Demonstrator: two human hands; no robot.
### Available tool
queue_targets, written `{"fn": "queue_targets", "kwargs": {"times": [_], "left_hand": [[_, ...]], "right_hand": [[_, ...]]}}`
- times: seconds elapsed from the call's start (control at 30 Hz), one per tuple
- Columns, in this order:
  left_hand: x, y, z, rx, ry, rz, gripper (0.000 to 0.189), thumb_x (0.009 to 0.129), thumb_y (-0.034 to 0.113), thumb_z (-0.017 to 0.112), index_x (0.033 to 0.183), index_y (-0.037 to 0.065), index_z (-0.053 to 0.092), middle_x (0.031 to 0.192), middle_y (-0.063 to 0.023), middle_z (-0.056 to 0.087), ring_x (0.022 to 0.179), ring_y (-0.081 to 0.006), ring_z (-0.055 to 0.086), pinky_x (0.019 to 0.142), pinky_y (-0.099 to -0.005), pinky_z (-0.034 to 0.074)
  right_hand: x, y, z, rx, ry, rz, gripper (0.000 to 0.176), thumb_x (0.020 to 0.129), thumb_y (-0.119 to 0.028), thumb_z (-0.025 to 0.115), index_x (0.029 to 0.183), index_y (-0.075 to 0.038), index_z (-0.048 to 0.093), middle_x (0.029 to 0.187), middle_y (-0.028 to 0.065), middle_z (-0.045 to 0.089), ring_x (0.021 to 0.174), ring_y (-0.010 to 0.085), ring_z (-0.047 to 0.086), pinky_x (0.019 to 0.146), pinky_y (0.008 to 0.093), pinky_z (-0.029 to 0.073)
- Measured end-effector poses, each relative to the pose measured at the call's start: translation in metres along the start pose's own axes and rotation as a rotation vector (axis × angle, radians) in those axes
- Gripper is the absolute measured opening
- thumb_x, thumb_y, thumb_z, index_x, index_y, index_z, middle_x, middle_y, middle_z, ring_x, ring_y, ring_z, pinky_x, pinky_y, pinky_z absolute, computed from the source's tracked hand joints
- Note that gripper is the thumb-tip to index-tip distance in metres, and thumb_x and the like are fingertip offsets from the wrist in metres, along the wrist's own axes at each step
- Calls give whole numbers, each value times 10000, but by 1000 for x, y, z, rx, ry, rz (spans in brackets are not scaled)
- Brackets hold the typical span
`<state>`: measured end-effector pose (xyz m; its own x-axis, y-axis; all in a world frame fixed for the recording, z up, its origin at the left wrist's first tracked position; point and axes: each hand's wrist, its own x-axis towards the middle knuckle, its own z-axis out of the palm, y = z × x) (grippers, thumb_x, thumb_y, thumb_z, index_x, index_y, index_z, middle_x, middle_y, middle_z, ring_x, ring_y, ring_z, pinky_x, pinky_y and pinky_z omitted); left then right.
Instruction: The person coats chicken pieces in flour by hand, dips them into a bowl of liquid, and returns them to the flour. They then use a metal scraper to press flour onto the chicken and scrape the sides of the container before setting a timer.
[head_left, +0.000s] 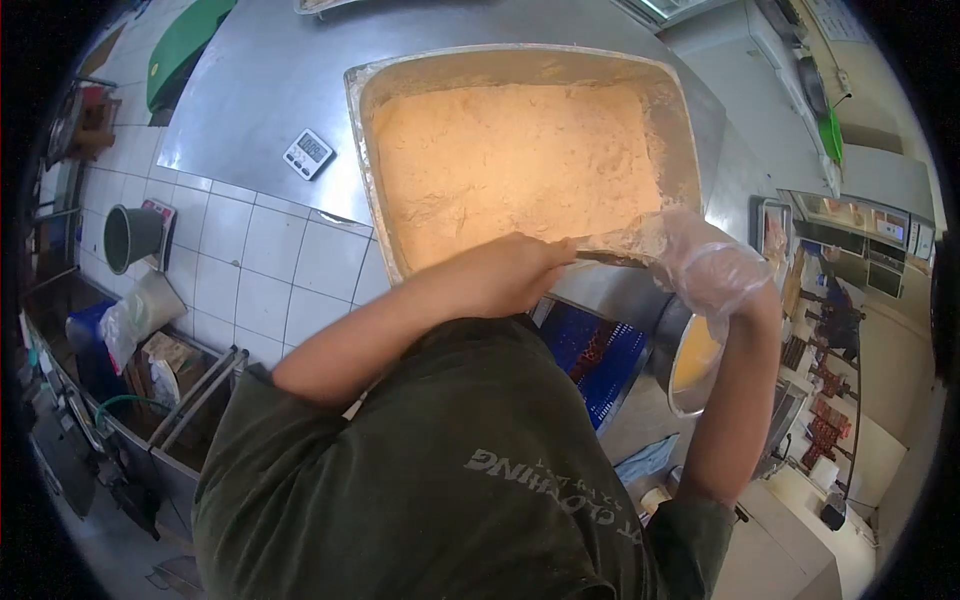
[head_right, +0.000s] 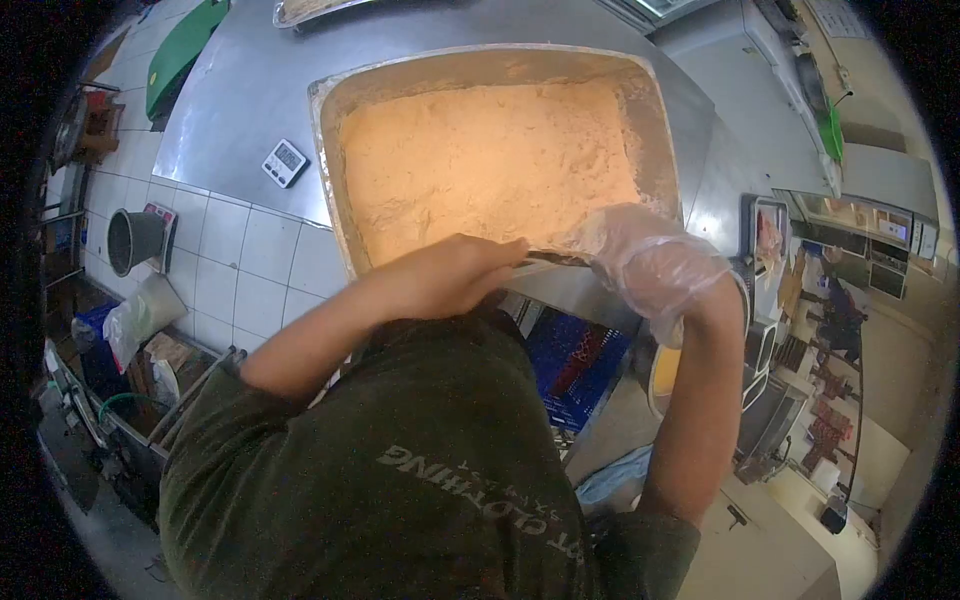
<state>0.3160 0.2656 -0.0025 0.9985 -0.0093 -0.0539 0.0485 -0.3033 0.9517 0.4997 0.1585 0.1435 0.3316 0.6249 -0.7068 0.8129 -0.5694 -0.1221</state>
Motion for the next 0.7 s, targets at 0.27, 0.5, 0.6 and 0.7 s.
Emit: {"fn": "queue_targets", "kwargs": {"times": [0.27, 0.5, 0.6, 0.7], "left_hand": [[11, -9, 60, 242, 284, 249, 442, 843, 88, 504, 1240, -73, 392, 1283, -236, 432, 1192, -368, 414, 1013, -401, 335], [-27, 20, 3, 152, 358, 205, 456, 839, 62, 485, 1258, -79, 376, 1290, -249, 423, 1184, -354, 436, 1012, -408, 337], [-57, 4, -47, 241, 612, -116, 403, 826, 67, 519, 1219, -8, 471, 1227, -220, 497, 1123, -354, 483, 938, -459, 380], [-94, -33, -100, 172, 1064, -14, 327, 887, -26, 416, 1198, -26, 515, 1138, -159, 592, 948, -207, 627, 785, -276, 475]], "right_hand": [[-12, -7, 10, 67, 43, -141, 259, 806, -210, 553, 960, -5, 585, 897, 138, 618, 770, 242, 569, 689, 324, 470], [-16, -3, -22, 261, -139, -78, 276, 809, -177, 561, 1023, -4, 581, 954, 122, 620, 803, 225, 569, 715, 309, 481], [-7, 2, -26, 297, -177, -119, 288, 810, -162, 564, 1050, -3, 580, 979, 115, 621, 818, 218, 569, 727, 302, 485], [5, 23, -18, 393, -75, -165, 231, 808, -76, 573, 1023, -1, 612, 934, 78, 636, 805, 155, 554, 734, 264, 464]]}}
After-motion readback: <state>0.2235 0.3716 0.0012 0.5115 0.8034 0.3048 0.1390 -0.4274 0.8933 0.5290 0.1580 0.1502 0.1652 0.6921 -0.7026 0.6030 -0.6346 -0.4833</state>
